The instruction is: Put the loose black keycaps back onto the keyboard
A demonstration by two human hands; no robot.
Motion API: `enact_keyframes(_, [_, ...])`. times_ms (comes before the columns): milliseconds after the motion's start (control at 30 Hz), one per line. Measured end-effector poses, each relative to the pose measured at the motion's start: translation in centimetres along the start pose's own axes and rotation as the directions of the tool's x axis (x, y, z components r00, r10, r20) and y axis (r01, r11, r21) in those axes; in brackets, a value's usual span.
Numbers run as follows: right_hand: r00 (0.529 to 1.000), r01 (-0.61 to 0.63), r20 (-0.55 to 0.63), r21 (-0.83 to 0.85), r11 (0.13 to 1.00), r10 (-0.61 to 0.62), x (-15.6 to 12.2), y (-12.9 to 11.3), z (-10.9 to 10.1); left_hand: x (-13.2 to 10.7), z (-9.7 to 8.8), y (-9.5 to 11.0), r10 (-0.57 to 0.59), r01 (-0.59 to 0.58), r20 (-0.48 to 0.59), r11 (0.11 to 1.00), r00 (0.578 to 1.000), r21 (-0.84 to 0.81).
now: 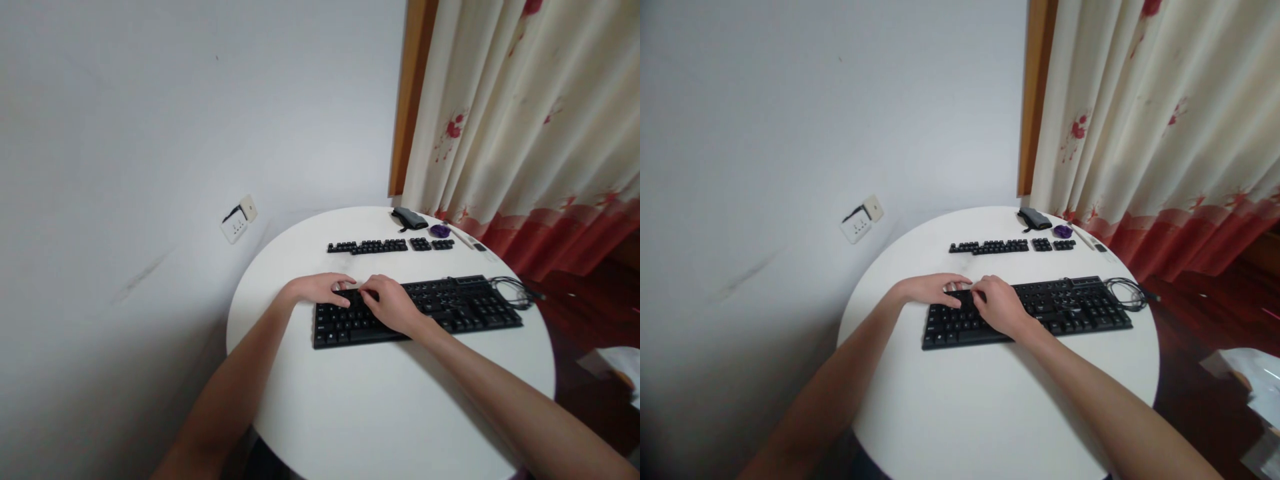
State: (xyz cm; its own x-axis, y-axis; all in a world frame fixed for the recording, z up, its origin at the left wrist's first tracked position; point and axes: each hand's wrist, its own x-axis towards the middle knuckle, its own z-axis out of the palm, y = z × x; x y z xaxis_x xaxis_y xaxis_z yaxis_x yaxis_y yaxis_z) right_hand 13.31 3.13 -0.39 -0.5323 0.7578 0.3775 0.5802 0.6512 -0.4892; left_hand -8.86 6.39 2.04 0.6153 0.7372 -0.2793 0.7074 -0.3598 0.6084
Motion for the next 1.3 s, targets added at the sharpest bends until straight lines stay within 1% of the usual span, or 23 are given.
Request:
enact_keyframes(167, [0.999,-0.003,0.040,-0.019,1.000,0.004,-0.1,0.1,0.4,0.0,0.2,-0.2,0.029,-0.026,-0.045,0.998,0.999,0.062])
enact_keyframes(300, [0.997,0.010,0.078,-0.015,1.000,-0.009,-0.2,0.0,0.6,0.1,0.2,0.0,0.036,-0.034,-0.034,0.998,0.999,0.049])
enact_keyframes(467, [0.996,0.011,0.083,-0.020,1.000,-0.009,-0.2,0.0,0.5,0.6,0.3,-0.1,-0.013,0.014,-0.048,1.000,0.999,0.020])
enact_keyframes(767, [0.994,0.003,0.109,-0.011,1.000,-0.002,-0.2,-0.1,0.7,0.9,0.6,-0.3,0.029,-0.025,-0.067,0.997,0.997,0.069])
enact_keyframes(900, [0.995,0.014,0.103,-0.010,1.000,-0.013,-0.2,-0.1,0.6,1.1,0.6,-0.6,-0.009,0.014,-0.089,0.998,0.996,0.061])
enact_keyframes(967, [0.995,0.014,0.103,-0.023,1.000,-0.012,-0.2,-0.1,0.6,1.4,0.6,-1.0,-0.031,0.037,-0.130,0.998,0.991,0.043])
enact_keyframes(1067, [0.995,0.015,0.104,-0.037,0.999,-0.011,-0.2,-0.2,0.5,2.0,0.9,-1.7,-0.056,0.063,-0.236,0.998,0.970,0.024])
enact_keyframes(1167, [0.995,0.021,0.093,-0.030,0.999,-0.018,-0.2,-0.2,0.5,2.6,1.2,-2.3,-0.059,0.079,-0.364,0.996,0.929,0.039])
enact_keyframes(1233, [0.996,0.023,0.090,-0.026,0.999,-0.021,-0.2,-0.2,0.5,3.1,1.5,-2.7,-0.033,0.078,-0.439,0.993,0.898,0.084])
enact_keyframes(1300, [0.995,0.027,0.093,-0.026,0.999,-0.024,-0.3,-0.2,0.5,3.6,1.8,-3.1,0.001,0.078,-0.490,0.987,0.872,0.142])
